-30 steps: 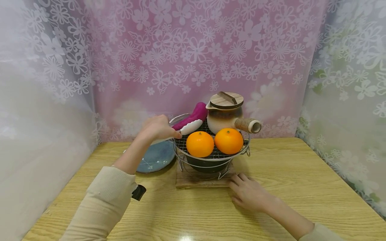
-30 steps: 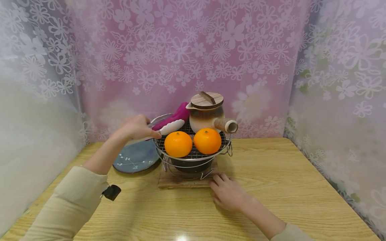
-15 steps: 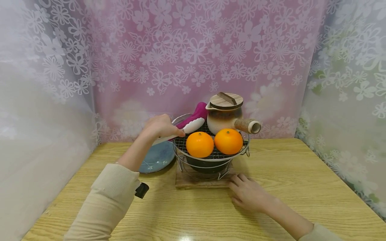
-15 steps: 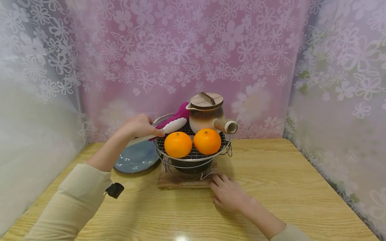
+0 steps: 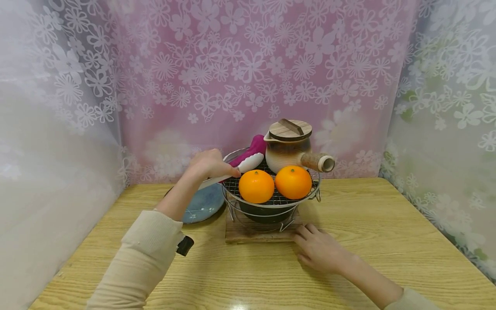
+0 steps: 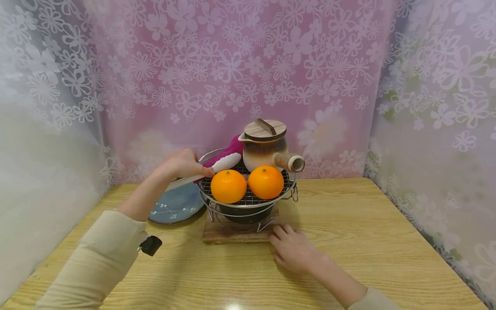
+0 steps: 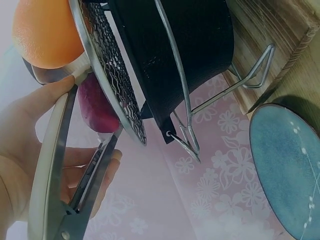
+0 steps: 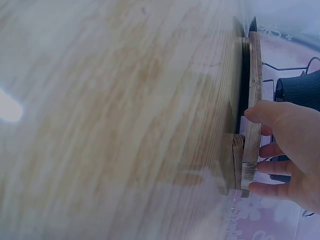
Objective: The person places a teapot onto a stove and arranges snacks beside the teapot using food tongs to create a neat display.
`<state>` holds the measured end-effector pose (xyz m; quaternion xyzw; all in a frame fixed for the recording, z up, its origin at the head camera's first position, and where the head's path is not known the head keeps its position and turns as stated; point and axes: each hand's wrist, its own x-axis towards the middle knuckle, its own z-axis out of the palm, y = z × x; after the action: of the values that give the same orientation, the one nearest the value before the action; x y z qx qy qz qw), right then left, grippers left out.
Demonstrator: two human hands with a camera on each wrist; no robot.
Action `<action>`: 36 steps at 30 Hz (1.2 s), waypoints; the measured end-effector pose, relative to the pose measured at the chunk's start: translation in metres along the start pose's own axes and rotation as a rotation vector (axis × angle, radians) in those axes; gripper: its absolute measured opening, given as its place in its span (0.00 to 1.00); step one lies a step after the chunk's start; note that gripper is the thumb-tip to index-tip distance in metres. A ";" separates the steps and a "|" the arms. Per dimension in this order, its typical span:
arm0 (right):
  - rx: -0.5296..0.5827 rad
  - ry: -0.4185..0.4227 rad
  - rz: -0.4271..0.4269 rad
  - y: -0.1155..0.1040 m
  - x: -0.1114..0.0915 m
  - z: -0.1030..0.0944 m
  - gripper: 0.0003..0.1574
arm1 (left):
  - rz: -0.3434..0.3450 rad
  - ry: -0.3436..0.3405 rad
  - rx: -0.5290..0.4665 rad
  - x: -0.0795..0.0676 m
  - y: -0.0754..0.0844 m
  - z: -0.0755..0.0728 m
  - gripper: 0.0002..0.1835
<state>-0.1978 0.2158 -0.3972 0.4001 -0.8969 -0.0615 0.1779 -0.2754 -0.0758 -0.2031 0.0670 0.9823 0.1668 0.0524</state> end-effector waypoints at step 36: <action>-0.025 0.053 -0.017 0.002 -0.001 0.006 0.23 | 0.023 -0.069 -0.100 0.003 -0.012 0.000 0.41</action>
<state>-0.2006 0.2171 -0.4022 0.4071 -0.8876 -0.0636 0.2059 -0.2799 -0.0865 -0.2072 0.0813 0.9696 0.2137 0.0874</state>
